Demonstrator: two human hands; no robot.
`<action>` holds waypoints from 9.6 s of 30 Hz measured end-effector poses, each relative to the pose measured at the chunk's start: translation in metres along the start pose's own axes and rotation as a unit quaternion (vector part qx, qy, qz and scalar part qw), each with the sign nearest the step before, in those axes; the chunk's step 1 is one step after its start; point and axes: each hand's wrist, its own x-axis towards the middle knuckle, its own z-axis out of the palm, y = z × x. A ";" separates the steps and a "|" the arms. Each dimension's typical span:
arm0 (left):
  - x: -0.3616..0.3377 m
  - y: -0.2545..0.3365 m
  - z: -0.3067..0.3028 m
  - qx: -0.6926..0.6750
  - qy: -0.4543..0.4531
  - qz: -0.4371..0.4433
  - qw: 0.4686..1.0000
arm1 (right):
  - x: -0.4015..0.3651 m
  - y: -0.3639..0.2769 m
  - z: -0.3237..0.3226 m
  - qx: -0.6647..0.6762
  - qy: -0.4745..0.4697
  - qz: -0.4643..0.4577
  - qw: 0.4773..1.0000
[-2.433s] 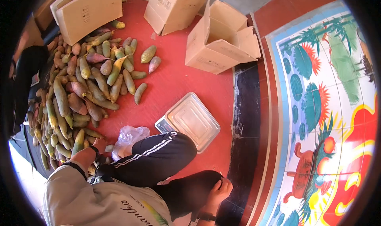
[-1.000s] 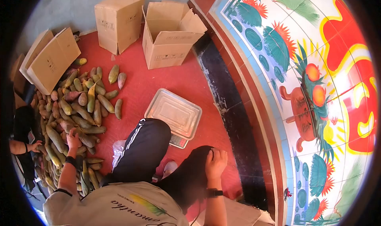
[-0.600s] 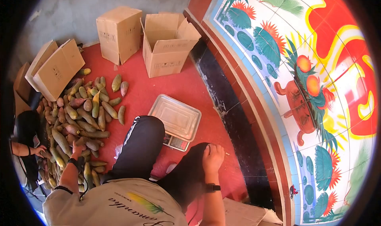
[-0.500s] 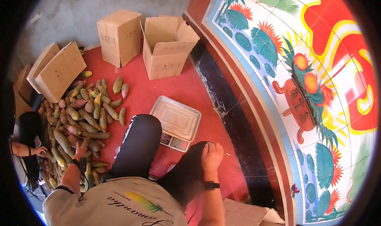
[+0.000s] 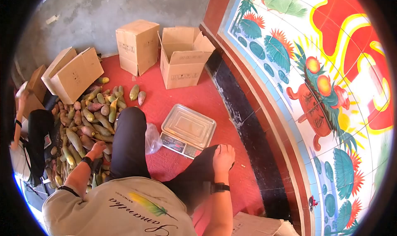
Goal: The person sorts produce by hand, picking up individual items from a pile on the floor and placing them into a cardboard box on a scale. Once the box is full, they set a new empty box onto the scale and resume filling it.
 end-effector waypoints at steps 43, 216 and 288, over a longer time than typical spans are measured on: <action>0.018 -0.057 0.116 0.528 -0.253 0.290 0.757 | 0.007 -0.010 -0.013 -0.061 -0.098 -0.048 0.992; 0.077 0.561 0.013 -0.207 0.144 0.545 0.800 | 0.007 -0.005 0.002 0.021 -0.100 0.007 0.995; -0.013 0.321 0.070 -0.375 -0.240 0.350 0.824 | 0.002 -0.006 0.008 -0.020 -0.074 -0.018 0.997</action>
